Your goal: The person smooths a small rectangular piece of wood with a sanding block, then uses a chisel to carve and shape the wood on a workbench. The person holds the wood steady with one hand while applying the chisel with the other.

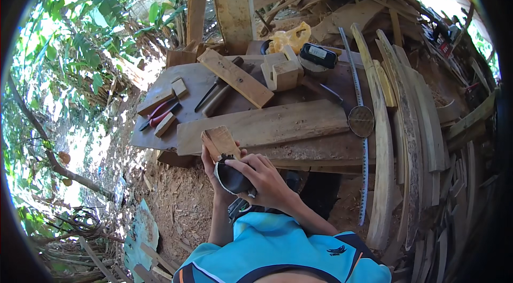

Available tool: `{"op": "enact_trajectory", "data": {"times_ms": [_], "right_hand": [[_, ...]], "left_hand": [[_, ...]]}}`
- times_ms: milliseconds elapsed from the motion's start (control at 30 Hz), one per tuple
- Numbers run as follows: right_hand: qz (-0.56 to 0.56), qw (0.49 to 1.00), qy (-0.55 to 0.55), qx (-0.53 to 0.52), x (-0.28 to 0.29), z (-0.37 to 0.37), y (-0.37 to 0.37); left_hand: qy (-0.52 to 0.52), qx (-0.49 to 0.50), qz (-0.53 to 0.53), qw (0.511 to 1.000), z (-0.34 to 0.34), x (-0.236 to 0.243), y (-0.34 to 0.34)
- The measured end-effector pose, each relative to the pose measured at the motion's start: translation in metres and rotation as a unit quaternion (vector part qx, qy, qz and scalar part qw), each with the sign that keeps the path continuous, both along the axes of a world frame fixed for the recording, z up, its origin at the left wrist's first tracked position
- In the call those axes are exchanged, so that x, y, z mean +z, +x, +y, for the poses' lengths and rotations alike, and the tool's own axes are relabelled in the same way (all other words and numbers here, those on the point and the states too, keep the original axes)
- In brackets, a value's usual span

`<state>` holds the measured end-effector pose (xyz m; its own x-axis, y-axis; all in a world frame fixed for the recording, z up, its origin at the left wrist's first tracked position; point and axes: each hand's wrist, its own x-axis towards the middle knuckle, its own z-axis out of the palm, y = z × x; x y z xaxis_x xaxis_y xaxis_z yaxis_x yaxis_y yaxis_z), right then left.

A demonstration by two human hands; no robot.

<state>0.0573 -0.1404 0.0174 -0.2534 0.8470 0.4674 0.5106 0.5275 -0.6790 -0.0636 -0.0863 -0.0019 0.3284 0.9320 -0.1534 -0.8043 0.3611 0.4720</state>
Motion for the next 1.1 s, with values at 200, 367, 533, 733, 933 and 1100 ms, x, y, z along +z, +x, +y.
{"op": "enact_trajectory", "data": {"times_ms": [200, 367, 533, 733, 933, 1100], "right_hand": [[-0.004, 1.000, 0.003, -0.029, 0.003, -0.001, 0.000], [0.039, 0.998, -0.005, -0.056, 0.002, -0.001, -0.002], [0.032, 0.990, 0.073, -0.117, 0.013, 0.013, 0.006], [0.168, 0.985, 0.023, -0.041, 0.018, 0.027, 0.017], [0.175, 0.984, 0.014, -0.014, 0.008, 0.014, 0.003], [0.205, 0.978, -0.023, 0.021, 0.007, 0.002, 0.000]], "left_hand": [[0.012, -0.020, -0.007, 1.000, -0.002, -0.001, 0.003], [0.038, -0.004, 0.032, 0.999, -0.011, -0.020, 0.008], [0.055, 0.011, 0.105, 0.993, -0.027, -0.011, 0.029], [0.074, 0.000, 0.216, 0.974, -0.031, 0.024, 0.039], [0.065, 0.015, 0.115, 0.991, -0.014, 0.010, 0.024], [0.031, -0.006, 0.124, 0.992, 0.006, -0.018, -0.006]]}}
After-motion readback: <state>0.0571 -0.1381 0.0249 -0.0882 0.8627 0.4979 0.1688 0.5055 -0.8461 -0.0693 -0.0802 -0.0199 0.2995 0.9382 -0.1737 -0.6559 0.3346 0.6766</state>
